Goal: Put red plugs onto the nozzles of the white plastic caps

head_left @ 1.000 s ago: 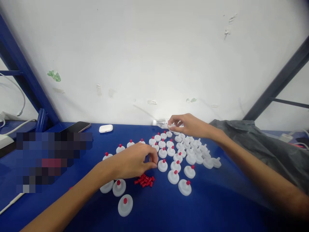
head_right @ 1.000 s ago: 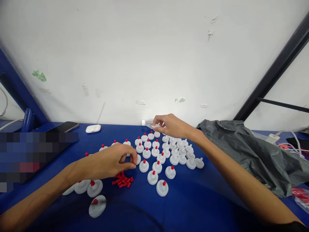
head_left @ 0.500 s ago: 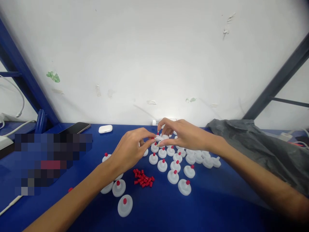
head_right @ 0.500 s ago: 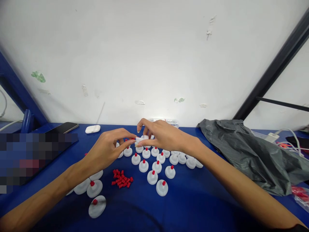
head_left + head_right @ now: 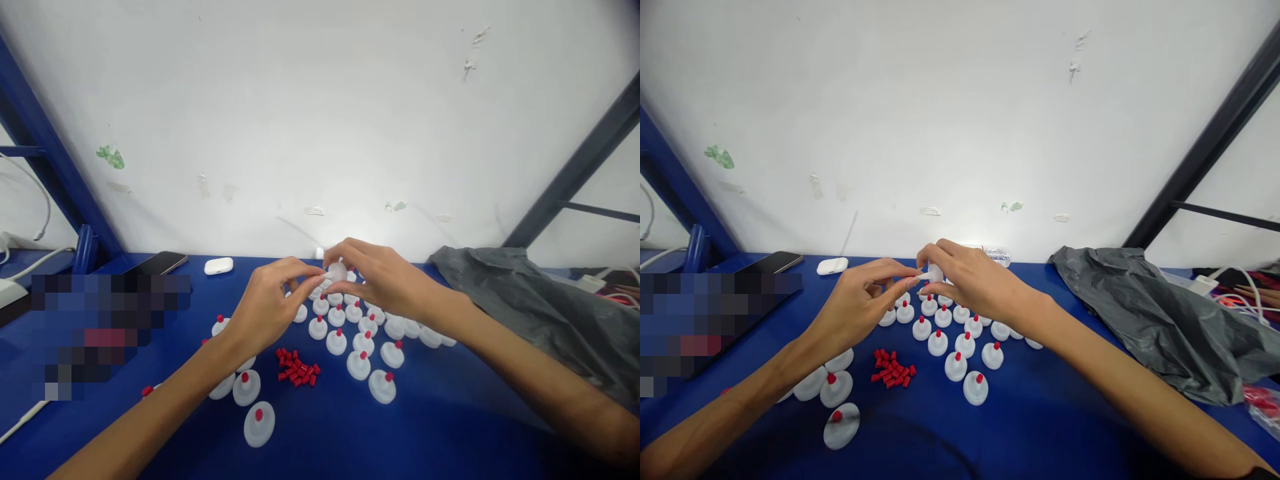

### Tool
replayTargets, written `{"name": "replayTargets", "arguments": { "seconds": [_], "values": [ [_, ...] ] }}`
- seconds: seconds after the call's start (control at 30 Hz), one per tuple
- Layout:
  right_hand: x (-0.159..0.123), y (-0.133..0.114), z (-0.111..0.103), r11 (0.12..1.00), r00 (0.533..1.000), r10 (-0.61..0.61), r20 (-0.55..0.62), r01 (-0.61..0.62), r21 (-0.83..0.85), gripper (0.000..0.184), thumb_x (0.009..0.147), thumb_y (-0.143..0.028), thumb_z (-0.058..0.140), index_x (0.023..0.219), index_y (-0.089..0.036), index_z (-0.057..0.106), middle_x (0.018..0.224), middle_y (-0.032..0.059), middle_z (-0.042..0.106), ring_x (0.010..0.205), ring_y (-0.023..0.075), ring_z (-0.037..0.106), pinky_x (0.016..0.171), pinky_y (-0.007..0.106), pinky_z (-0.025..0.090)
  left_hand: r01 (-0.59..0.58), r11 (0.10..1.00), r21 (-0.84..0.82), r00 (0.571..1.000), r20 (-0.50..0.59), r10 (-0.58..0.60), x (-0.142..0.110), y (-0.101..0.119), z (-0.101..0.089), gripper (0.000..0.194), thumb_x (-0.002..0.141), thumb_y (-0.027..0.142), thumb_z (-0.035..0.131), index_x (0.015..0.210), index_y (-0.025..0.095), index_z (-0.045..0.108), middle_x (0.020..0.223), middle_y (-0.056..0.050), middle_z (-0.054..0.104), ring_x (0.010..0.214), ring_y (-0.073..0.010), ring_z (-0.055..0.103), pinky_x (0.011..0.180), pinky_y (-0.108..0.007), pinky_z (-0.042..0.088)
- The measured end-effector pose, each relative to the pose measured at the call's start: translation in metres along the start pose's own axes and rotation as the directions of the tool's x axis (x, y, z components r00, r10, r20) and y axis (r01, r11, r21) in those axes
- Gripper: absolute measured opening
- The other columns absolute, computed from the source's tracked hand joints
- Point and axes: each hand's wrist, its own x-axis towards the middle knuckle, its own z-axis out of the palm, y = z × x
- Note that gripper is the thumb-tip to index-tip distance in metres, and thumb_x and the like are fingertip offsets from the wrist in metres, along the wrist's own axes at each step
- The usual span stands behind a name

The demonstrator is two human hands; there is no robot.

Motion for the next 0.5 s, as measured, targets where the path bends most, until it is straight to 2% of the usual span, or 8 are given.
{"name": "replayTargets", "arguments": {
  "seconds": [0.1,0.23,0.33,0.43,0.5],
  "values": [
    [0.001,-0.002,0.002,0.994,0.998,-0.064,-0.021,0.062,-0.085,0.030,0.107,-0.040,0.070,0.126,-0.022,0.055,0.119,0.0074,0.071,0.077,0.0184,0.069,0.064,0.034,0.053,0.000,1.000,-0.012,1.000,-0.019,0.000,0.000,0.001,0.001,0.014,0.101,0.029,0.071,0.099,0.023,0.084,0.085,0.003,0.076,0.054,-0.0081,0.038,0.062,-0.027,0.041],
    [0.002,-0.002,0.005,0.966,0.983,-0.175,-0.053,0.161,-0.201,0.026,0.111,-0.046,0.058,0.124,-0.022,0.056,0.115,0.0084,0.071,0.086,0.0223,0.071,0.067,0.036,0.055,0.037,0.999,-0.027,0.999,-0.020,-0.038,0.000,0.002,0.001,0.013,0.099,0.030,0.072,0.096,0.023,0.084,0.079,0.004,0.074,0.053,-0.0077,0.038,0.061,-0.027,0.041],
    [0.002,-0.002,0.003,0.990,0.987,-0.127,-0.095,0.122,-0.066,0.032,0.110,-0.052,0.058,0.127,-0.024,0.057,0.120,0.0085,0.071,0.083,0.0201,0.072,0.065,0.033,0.055,0.104,0.993,-0.047,0.994,-0.014,-0.105,-0.001,0.003,-0.001,0.019,0.100,0.038,0.072,0.100,0.023,0.084,0.074,0.004,0.073,0.049,-0.0076,0.042,0.056,-0.027,0.039],
    [0.002,-0.001,-0.003,0.988,0.993,-0.094,-0.072,0.102,0.112,0.030,0.109,-0.045,0.065,0.132,-0.026,0.058,0.123,0.0065,0.073,0.093,0.0208,0.074,0.073,0.033,0.058,0.164,0.984,-0.065,0.986,0.007,-0.164,-0.001,0.004,-0.003,0.028,0.100,0.048,0.071,0.104,0.023,0.083,0.057,0.008,0.061,0.045,-0.0094,0.044,0.051,-0.027,0.037],
    [0.002,-0.001,-0.008,0.981,0.996,-0.082,-0.035,0.086,0.173,0.029,0.109,-0.038,0.068,0.135,-0.027,0.059,0.118,0.0032,0.076,0.089,0.0191,0.074,0.072,0.031,0.057,0.182,0.981,-0.061,0.983,0.035,-0.181,0.000,0.003,-0.004,0.030,0.100,0.050,0.070,0.106,0.023,0.081,0.052,0.009,0.055,0.045,-0.0103,0.045,0.050,-0.026,0.036]
  ]
}}
